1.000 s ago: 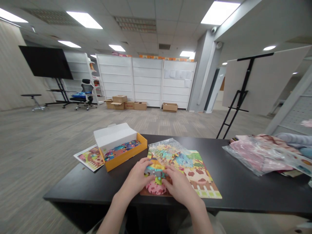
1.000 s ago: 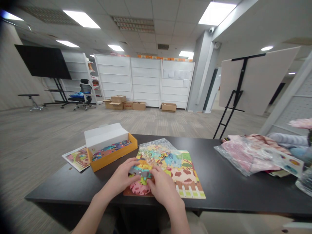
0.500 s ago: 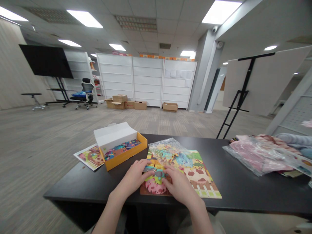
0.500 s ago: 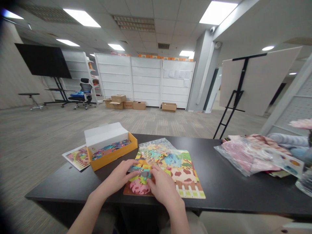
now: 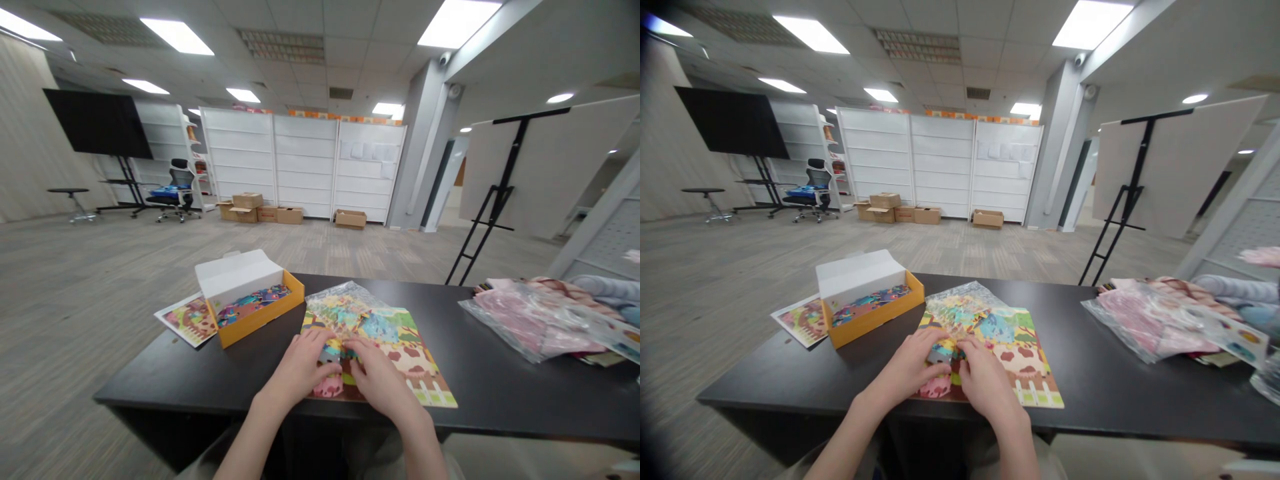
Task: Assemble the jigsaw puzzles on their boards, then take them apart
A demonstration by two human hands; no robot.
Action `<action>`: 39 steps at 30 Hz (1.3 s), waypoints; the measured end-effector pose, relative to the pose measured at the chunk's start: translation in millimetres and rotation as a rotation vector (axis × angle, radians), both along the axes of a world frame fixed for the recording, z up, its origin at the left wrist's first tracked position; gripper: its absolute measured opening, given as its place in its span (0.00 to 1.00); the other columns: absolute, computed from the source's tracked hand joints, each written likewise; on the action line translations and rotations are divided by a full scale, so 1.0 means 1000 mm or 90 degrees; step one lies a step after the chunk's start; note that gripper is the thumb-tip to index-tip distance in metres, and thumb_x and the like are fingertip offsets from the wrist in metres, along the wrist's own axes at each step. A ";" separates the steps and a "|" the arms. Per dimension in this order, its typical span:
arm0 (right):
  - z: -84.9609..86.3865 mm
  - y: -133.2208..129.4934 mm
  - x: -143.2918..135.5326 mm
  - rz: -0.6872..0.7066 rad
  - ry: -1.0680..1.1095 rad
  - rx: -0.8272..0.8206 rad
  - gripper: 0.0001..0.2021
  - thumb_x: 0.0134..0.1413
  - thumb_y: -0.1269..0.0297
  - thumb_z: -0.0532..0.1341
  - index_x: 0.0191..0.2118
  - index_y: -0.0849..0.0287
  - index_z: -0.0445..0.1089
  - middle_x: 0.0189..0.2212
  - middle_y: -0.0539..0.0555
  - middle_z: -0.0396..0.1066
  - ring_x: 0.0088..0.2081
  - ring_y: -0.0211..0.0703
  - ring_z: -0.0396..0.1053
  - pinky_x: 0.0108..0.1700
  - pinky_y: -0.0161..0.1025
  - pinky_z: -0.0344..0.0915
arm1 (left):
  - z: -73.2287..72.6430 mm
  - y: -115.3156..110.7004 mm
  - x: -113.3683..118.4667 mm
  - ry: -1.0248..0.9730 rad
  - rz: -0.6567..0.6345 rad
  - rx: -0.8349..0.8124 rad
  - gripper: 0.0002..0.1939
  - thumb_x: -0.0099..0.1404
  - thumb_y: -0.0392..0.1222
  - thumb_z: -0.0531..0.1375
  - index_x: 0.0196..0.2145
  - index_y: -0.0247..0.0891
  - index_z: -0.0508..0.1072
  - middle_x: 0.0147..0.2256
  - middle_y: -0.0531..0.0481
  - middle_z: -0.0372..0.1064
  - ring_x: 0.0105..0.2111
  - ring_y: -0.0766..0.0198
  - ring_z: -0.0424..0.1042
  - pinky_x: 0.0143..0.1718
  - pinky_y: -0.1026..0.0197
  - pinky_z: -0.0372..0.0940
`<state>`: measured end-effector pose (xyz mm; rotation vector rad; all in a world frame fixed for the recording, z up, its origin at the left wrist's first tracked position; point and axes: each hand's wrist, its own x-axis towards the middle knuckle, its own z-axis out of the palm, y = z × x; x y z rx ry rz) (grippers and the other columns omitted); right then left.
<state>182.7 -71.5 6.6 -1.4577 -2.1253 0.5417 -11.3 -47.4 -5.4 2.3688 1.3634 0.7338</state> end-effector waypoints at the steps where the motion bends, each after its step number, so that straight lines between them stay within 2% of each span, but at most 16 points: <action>1: -0.001 0.000 0.001 -0.007 -0.004 -0.001 0.19 0.59 0.75 0.52 0.53 0.59 0.72 0.56 0.60 0.71 0.58 0.50 0.68 0.61 0.47 0.62 | 0.000 0.000 0.000 0.015 0.003 0.002 0.19 0.61 0.45 0.67 0.50 0.44 0.71 0.52 0.47 0.72 0.54 0.52 0.68 0.54 0.51 0.61; 4: -0.002 0.001 0.002 -0.029 -0.015 0.004 0.18 0.59 0.72 0.55 0.53 0.58 0.72 0.59 0.59 0.68 0.61 0.51 0.66 0.62 0.47 0.62 | 0.002 -0.002 0.000 0.055 0.000 0.008 0.16 0.62 0.46 0.66 0.47 0.44 0.73 0.50 0.48 0.73 0.53 0.52 0.67 0.54 0.51 0.60; 7: -0.002 0.001 0.001 -0.039 -0.017 0.012 0.17 0.60 0.71 0.55 0.52 0.58 0.73 0.61 0.59 0.67 0.61 0.52 0.66 0.62 0.47 0.62 | 0.003 -0.004 -0.001 0.074 -0.004 0.009 0.16 0.63 0.47 0.65 0.48 0.45 0.73 0.52 0.47 0.72 0.54 0.52 0.66 0.54 0.51 0.60; 10: 0.001 0.001 -0.001 -0.015 0.000 0.011 0.16 0.61 0.72 0.54 0.50 0.56 0.74 0.54 0.58 0.73 0.56 0.50 0.69 0.59 0.46 0.64 | 0.003 -0.005 -0.001 0.078 0.006 0.007 0.15 0.63 0.47 0.65 0.47 0.45 0.73 0.52 0.47 0.70 0.52 0.52 0.67 0.53 0.51 0.60; 13: 0.003 0.000 -0.003 -0.001 0.012 0.002 0.16 0.61 0.71 0.54 0.50 0.55 0.74 0.49 0.57 0.76 0.52 0.50 0.72 0.57 0.46 0.65 | 0.002 -0.004 0.000 0.065 0.013 0.002 0.14 0.60 0.46 0.66 0.44 0.44 0.74 0.48 0.48 0.71 0.48 0.54 0.68 0.50 0.53 0.61; 19: 0.004 -0.003 -0.004 -0.004 0.033 -0.011 0.14 0.61 0.69 0.55 0.49 0.54 0.74 0.47 0.56 0.76 0.50 0.50 0.73 0.54 0.45 0.66 | 0.005 -0.003 -0.004 0.024 0.004 -0.021 0.17 0.58 0.45 0.67 0.45 0.44 0.74 0.47 0.48 0.71 0.48 0.53 0.68 0.50 0.54 0.62; 27: 0.001 -0.003 -0.005 0.010 0.107 -0.029 0.13 0.59 0.67 0.57 0.48 0.55 0.73 0.43 0.54 0.76 0.43 0.47 0.74 0.48 0.42 0.68 | 0.010 -0.005 -0.007 0.094 0.027 0.002 0.14 0.59 0.47 0.67 0.43 0.45 0.75 0.42 0.50 0.73 0.46 0.53 0.69 0.45 0.56 0.61; 32: 0.000 -0.001 -0.004 -0.002 0.156 -0.061 0.13 0.59 0.66 0.57 0.48 0.56 0.72 0.45 0.54 0.76 0.39 0.45 0.74 0.42 0.40 0.68 | 0.007 -0.003 -0.010 0.085 0.009 0.011 0.15 0.59 0.48 0.68 0.44 0.45 0.75 0.44 0.50 0.72 0.45 0.54 0.69 0.45 0.56 0.62; 39: 0.006 -0.005 -0.003 -0.039 0.130 -0.052 0.10 0.59 0.66 0.57 0.43 0.58 0.74 0.42 0.55 0.78 0.44 0.49 0.74 0.45 0.43 0.68 | 0.001 -0.002 -0.012 0.079 0.006 0.029 0.17 0.59 0.48 0.69 0.45 0.44 0.74 0.51 0.49 0.72 0.51 0.52 0.67 0.51 0.53 0.61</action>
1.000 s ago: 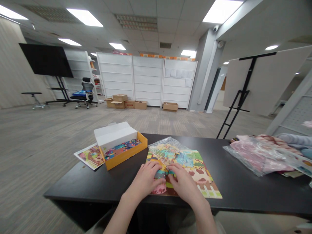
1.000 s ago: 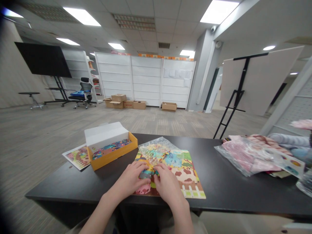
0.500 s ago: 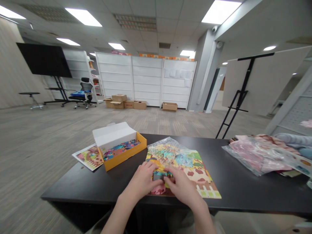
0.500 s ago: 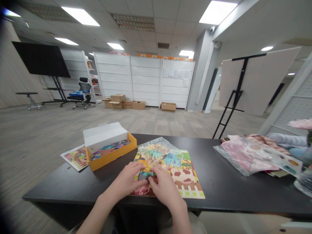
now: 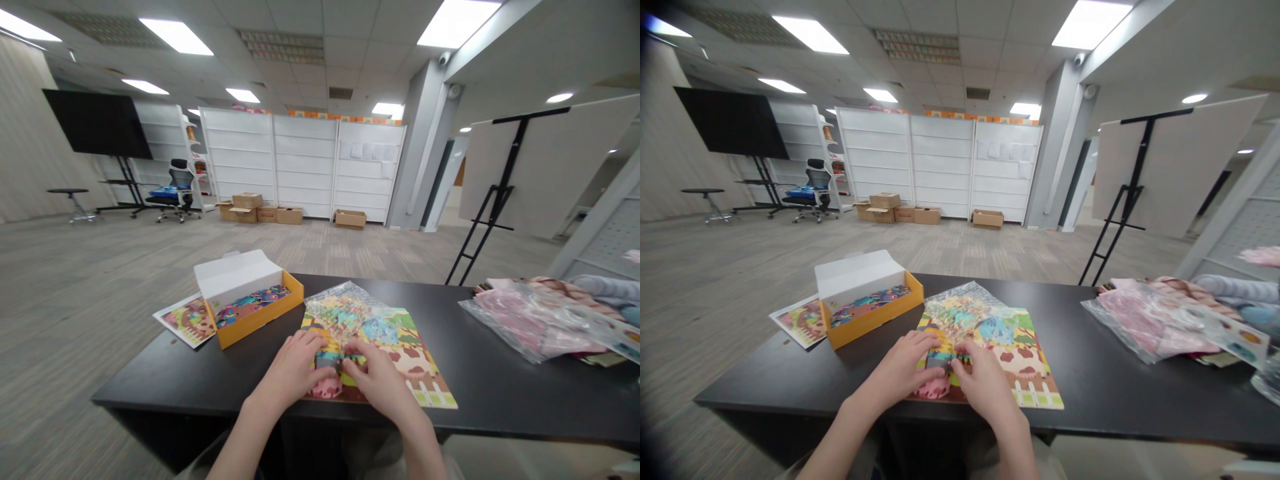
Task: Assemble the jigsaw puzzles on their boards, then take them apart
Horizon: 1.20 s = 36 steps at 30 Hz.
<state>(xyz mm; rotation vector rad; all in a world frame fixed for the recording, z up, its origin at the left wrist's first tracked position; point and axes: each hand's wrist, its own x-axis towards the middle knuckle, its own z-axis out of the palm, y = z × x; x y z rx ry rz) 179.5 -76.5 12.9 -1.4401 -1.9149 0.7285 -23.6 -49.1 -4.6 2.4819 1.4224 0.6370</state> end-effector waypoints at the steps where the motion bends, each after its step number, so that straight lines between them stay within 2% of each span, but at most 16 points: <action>1: 0.000 0.000 0.000 0.003 0.006 0.002 0.10 0.59 0.66 0.57 0.42 0.58 0.74 0.41 0.55 0.78 0.44 0.49 0.74 0.46 0.43 0.68 | 0.000 0.000 0.000 0.000 -0.001 -0.001 0.17 0.59 0.48 0.69 0.45 0.44 0.74 0.50 0.49 0.73 0.51 0.52 0.68 0.51 0.53 0.61; 6: -0.006 0.003 0.002 0.006 0.105 -0.035 0.10 0.58 0.62 0.59 0.42 0.58 0.74 0.42 0.56 0.77 0.44 0.49 0.74 0.42 0.41 0.70 | 0.001 -0.002 0.002 0.000 -0.002 -0.011 0.16 0.60 0.47 0.68 0.45 0.44 0.74 0.46 0.50 0.74 0.49 0.53 0.69 0.49 0.54 0.61; 9: -0.009 0.005 0.004 0.003 0.181 -0.089 0.12 0.56 0.58 0.61 0.43 0.58 0.73 0.43 0.56 0.75 0.34 0.43 0.74 0.32 0.37 0.69 | 0.002 -0.003 0.002 0.000 -0.001 -0.009 0.15 0.60 0.47 0.68 0.44 0.44 0.73 0.45 0.50 0.74 0.48 0.53 0.69 0.49 0.54 0.61; 11: -0.009 0.005 0.006 0.006 0.227 -0.132 0.14 0.55 0.55 0.62 0.43 0.58 0.72 0.43 0.55 0.73 0.26 0.36 0.70 0.25 0.35 0.65 | 0.001 -0.003 0.002 0.003 0.002 -0.008 0.15 0.60 0.48 0.68 0.44 0.44 0.73 0.45 0.50 0.74 0.48 0.53 0.69 0.49 0.54 0.62; 13: -0.008 0.005 0.007 0.010 0.272 -0.171 0.17 0.53 0.52 0.64 0.43 0.59 0.71 0.43 0.54 0.72 0.21 0.31 0.66 0.22 0.33 0.62 | 0.001 -0.003 0.003 0.011 0.006 -0.009 0.15 0.61 0.49 0.68 0.43 0.43 0.73 0.44 0.50 0.74 0.48 0.53 0.69 0.49 0.55 0.62; 21: -0.004 0.004 0.009 0.031 0.348 -0.238 0.24 0.47 0.44 0.68 0.42 0.59 0.71 0.41 0.53 0.72 0.20 0.27 0.65 0.18 0.29 0.52 | 0.000 -0.003 0.003 0.014 0.029 -0.015 0.15 0.60 0.49 0.67 0.41 0.41 0.71 0.42 0.49 0.72 0.47 0.53 0.68 0.46 0.55 0.61; 28: -0.008 0.003 0.012 0.037 0.350 -0.249 0.25 0.50 0.44 0.66 0.44 0.60 0.70 0.35 0.51 0.72 0.19 0.27 0.63 0.18 0.28 0.47 | 0.000 -0.003 0.003 0.026 0.028 -0.008 0.14 0.61 0.50 0.66 0.39 0.41 0.71 0.41 0.49 0.72 0.46 0.53 0.68 0.45 0.56 0.61; 31: -0.012 0.006 0.013 0.037 0.338 -0.246 0.24 0.52 0.44 0.66 0.45 0.60 0.70 0.36 0.52 0.72 0.19 0.28 0.63 0.18 0.28 0.48 | 0.000 -0.003 0.002 0.022 0.026 -0.007 0.14 0.62 0.51 0.66 0.39 0.41 0.71 0.41 0.50 0.72 0.45 0.53 0.68 0.44 0.56 0.60; 36: -0.017 0.009 0.009 0.036 0.266 -0.132 0.18 0.56 0.48 0.63 0.42 0.59 0.72 0.41 0.55 0.73 0.25 0.34 0.68 0.26 0.33 0.64 | -0.002 -0.002 -0.002 0.010 -0.006 -0.020 0.13 0.63 0.48 0.66 0.43 0.44 0.72 0.45 0.51 0.73 0.48 0.54 0.68 0.47 0.55 0.61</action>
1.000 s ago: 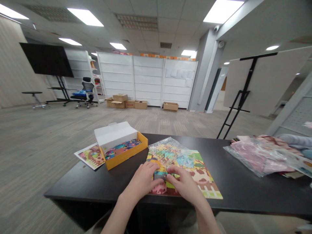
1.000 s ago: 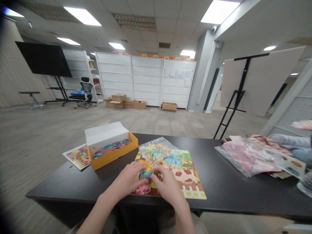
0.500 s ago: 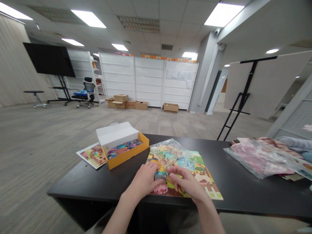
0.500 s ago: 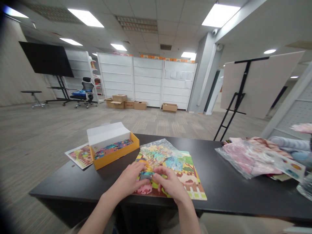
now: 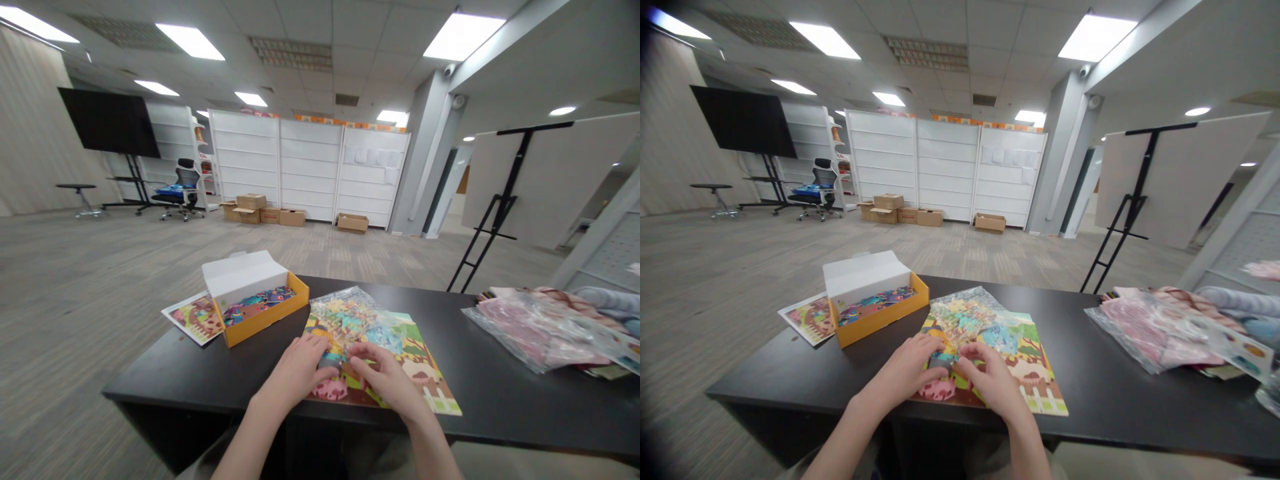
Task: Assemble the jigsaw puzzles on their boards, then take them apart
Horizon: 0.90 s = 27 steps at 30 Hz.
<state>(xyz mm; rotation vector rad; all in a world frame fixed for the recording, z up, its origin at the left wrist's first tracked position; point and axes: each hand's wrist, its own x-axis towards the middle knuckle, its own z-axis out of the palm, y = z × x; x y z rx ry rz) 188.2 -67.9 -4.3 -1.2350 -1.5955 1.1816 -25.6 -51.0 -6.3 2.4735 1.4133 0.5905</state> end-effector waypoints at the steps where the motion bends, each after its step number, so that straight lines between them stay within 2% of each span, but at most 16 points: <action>1: 0.001 0.000 -0.002 -0.002 -0.027 0.038 0.16 0.58 0.50 0.62 0.42 0.59 0.72 0.40 0.54 0.74 0.27 0.35 0.69 0.28 0.34 0.66 | 0.000 0.000 -0.001 -0.003 -0.005 -0.002 0.13 0.63 0.47 0.66 0.44 0.45 0.72 0.46 0.51 0.73 0.49 0.54 0.68 0.48 0.55 0.61; 5: 0.008 -0.002 -0.008 -0.015 -0.151 0.218 0.10 0.64 0.58 0.58 0.43 0.55 0.74 0.38 0.53 0.74 0.34 0.41 0.71 0.38 0.39 0.69 | 0.001 0.002 -0.001 -0.009 -0.015 -0.014 0.13 0.64 0.44 0.66 0.46 0.46 0.72 0.48 0.52 0.73 0.51 0.54 0.67 0.52 0.54 0.60; 8: 0.006 0.001 -0.009 -0.107 -0.245 0.355 0.10 0.62 0.63 0.59 0.47 0.54 0.74 0.46 0.58 0.70 0.48 0.49 0.70 0.52 0.47 0.68 | 0.001 0.003 -0.001 -0.013 -0.026 -0.020 0.14 0.64 0.43 0.65 0.47 0.47 0.72 0.50 0.52 0.72 0.53 0.54 0.66 0.54 0.54 0.59; 10: 0.001 0.006 -0.008 -0.172 -0.325 0.395 0.18 0.57 0.64 0.64 0.54 0.53 0.71 0.54 0.60 0.66 0.55 0.56 0.65 0.58 0.53 0.63 | 0.001 0.003 0.000 -0.009 -0.026 -0.023 0.14 0.65 0.44 0.65 0.48 0.47 0.72 0.51 0.52 0.72 0.53 0.54 0.66 0.55 0.53 0.58; 12: -0.005 0.010 -0.007 -0.189 -0.396 0.396 0.28 0.51 0.64 0.68 0.59 0.52 0.68 0.59 0.61 0.62 0.58 0.60 0.61 0.60 0.56 0.61 | 0.001 0.003 -0.001 -0.001 -0.022 -0.029 0.13 0.65 0.45 0.64 0.48 0.46 0.72 0.51 0.51 0.72 0.53 0.54 0.66 0.54 0.53 0.59; 13: -0.007 0.012 -0.007 -0.179 -0.422 0.388 0.30 0.50 0.65 0.69 0.60 0.52 0.67 0.59 0.61 0.62 0.58 0.60 0.61 0.60 0.56 0.60 | 0.002 0.003 -0.001 0.002 -0.021 -0.032 0.13 0.66 0.45 0.64 0.48 0.46 0.72 0.51 0.50 0.72 0.53 0.54 0.66 0.53 0.53 0.59; 15: -0.007 0.016 -0.009 -0.142 -0.457 0.364 0.26 0.51 0.65 0.68 0.58 0.53 0.70 0.56 0.60 0.66 0.55 0.58 0.63 0.58 0.53 0.61 | 0.003 0.003 -0.001 0.004 -0.020 -0.035 0.12 0.66 0.45 0.63 0.47 0.45 0.73 0.50 0.50 0.72 0.53 0.54 0.66 0.52 0.54 0.60; 17: -0.003 0.020 -0.011 -0.110 -0.481 0.323 0.17 0.56 0.65 0.65 0.52 0.54 0.73 0.49 0.58 0.70 0.51 0.53 0.67 0.55 0.47 0.63 | 0.005 0.003 -0.001 0.002 -0.023 -0.033 0.11 0.66 0.44 0.63 0.47 0.45 0.73 0.50 0.50 0.72 0.52 0.55 0.67 0.52 0.54 0.60; 20: 0.003 0.027 -0.014 -0.114 -0.514 0.243 0.07 0.62 0.65 0.61 0.43 0.55 0.75 0.42 0.55 0.73 0.44 0.47 0.71 0.47 0.40 0.63 | 0.004 0.004 -0.002 -0.003 -0.030 -0.033 0.13 0.65 0.43 0.64 0.48 0.45 0.73 0.51 0.50 0.72 0.53 0.55 0.67 0.54 0.54 0.60; 23: 0.010 0.034 -0.017 -0.136 -0.564 0.200 0.05 0.62 0.65 0.60 0.37 0.55 0.74 0.39 0.53 0.74 0.39 0.44 0.71 0.39 0.37 0.60 | 0.002 0.007 -0.003 -0.015 -0.037 -0.033 0.14 0.64 0.43 0.65 0.47 0.44 0.73 0.52 0.49 0.72 0.53 0.55 0.68 0.55 0.53 0.60; 27: 0.019 0.047 -0.021 -0.193 -0.615 0.174 0.07 0.63 0.65 0.58 0.36 0.56 0.73 0.38 0.54 0.75 0.39 0.43 0.72 0.35 0.36 0.56 | -0.001 0.009 -0.004 -0.026 -0.048 -0.028 0.13 0.64 0.42 0.65 0.47 0.42 0.74 0.52 0.48 0.72 0.53 0.55 0.68 0.57 0.53 0.61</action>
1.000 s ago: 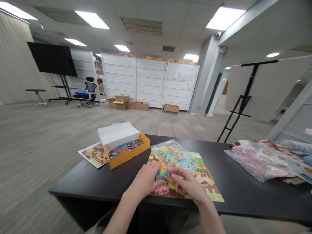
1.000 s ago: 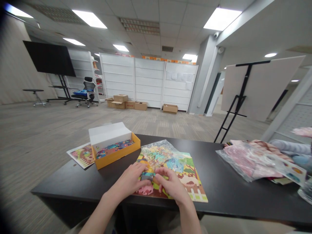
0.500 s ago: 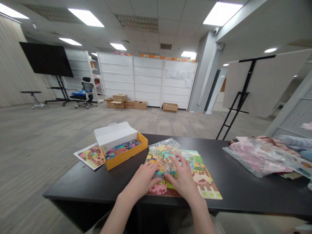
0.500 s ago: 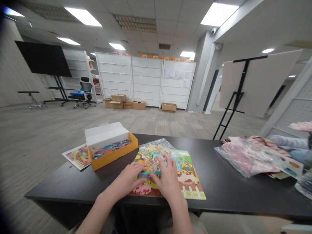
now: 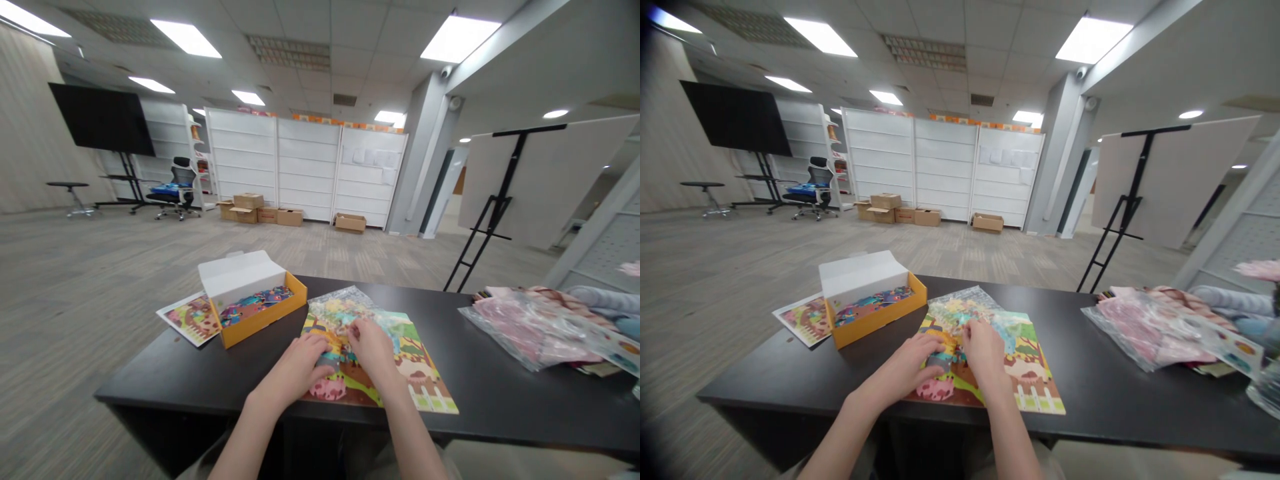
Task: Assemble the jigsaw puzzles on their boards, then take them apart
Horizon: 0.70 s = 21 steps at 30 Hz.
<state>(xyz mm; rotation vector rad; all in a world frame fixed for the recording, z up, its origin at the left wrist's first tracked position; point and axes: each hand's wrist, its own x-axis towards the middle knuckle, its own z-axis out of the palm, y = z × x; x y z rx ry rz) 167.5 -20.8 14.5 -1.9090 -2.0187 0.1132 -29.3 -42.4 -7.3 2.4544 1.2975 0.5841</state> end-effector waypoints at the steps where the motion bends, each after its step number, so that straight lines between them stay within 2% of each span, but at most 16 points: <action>1: 0.001 0.004 0.000 -0.018 -0.005 0.004 0.08 0.64 0.65 0.57 0.37 0.56 0.73 0.38 0.54 0.76 0.38 0.44 0.72 0.35 0.36 0.55 | -0.001 0.000 0.000 -0.003 -0.001 0.000 0.13 0.65 0.42 0.65 0.47 0.42 0.74 0.52 0.48 0.72 0.54 0.55 0.68 0.57 0.53 0.61; 8: -0.003 0.029 0.002 -0.074 0.018 0.010 0.09 0.65 0.65 0.55 0.39 0.57 0.73 0.40 0.56 0.75 0.40 0.43 0.72 0.36 0.36 0.56 | 0.000 -0.004 0.003 0.023 0.024 -0.007 0.12 0.68 0.39 0.60 0.49 0.42 0.73 0.54 0.45 0.67 0.54 0.55 0.67 0.57 0.54 0.62; 12: -0.008 0.027 0.007 -0.008 0.063 0.025 0.08 0.63 0.65 0.57 0.40 0.57 0.74 0.40 0.55 0.74 0.41 0.44 0.71 0.39 0.36 0.58 | 0.006 -0.010 0.007 0.074 0.067 0.004 0.11 0.68 0.37 0.58 0.48 0.43 0.73 0.51 0.46 0.67 0.50 0.56 0.68 0.53 0.55 0.64; 14: -0.008 0.022 0.010 0.036 0.096 0.042 0.09 0.62 0.65 0.58 0.43 0.56 0.74 0.42 0.55 0.73 0.40 0.43 0.71 0.40 0.37 0.60 | 0.011 -0.014 0.014 0.091 0.090 0.015 0.10 0.69 0.41 0.58 0.47 0.43 0.73 0.50 0.46 0.67 0.49 0.54 0.68 0.52 0.54 0.64; 16: -0.006 0.016 0.012 0.054 0.143 0.076 0.10 0.62 0.65 0.58 0.46 0.56 0.74 0.45 0.56 0.72 0.38 0.42 0.71 0.40 0.37 0.61 | 0.014 -0.018 0.025 0.113 0.143 0.027 0.12 0.68 0.48 0.58 0.45 0.41 0.73 0.48 0.45 0.68 0.48 0.51 0.68 0.50 0.52 0.65; 18: -0.004 0.011 0.015 0.056 0.189 0.112 0.11 0.62 0.64 0.57 0.45 0.57 0.74 0.44 0.56 0.73 0.36 0.42 0.71 0.40 0.38 0.62 | 0.017 -0.020 0.040 0.145 0.232 0.035 0.15 0.67 0.53 0.58 0.42 0.39 0.72 0.46 0.42 0.69 0.47 0.48 0.68 0.48 0.49 0.66; 21: 0.001 0.005 0.017 0.116 0.249 0.107 0.10 0.62 0.63 0.56 0.39 0.57 0.75 0.37 0.54 0.76 0.35 0.43 0.71 0.39 0.38 0.63 | 0.020 -0.018 0.056 0.174 0.326 0.021 0.13 0.67 0.50 0.58 0.41 0.38 0.71 0.45 0.41 0.69 0.47 0.48 0.69 0.44 0.52 0.67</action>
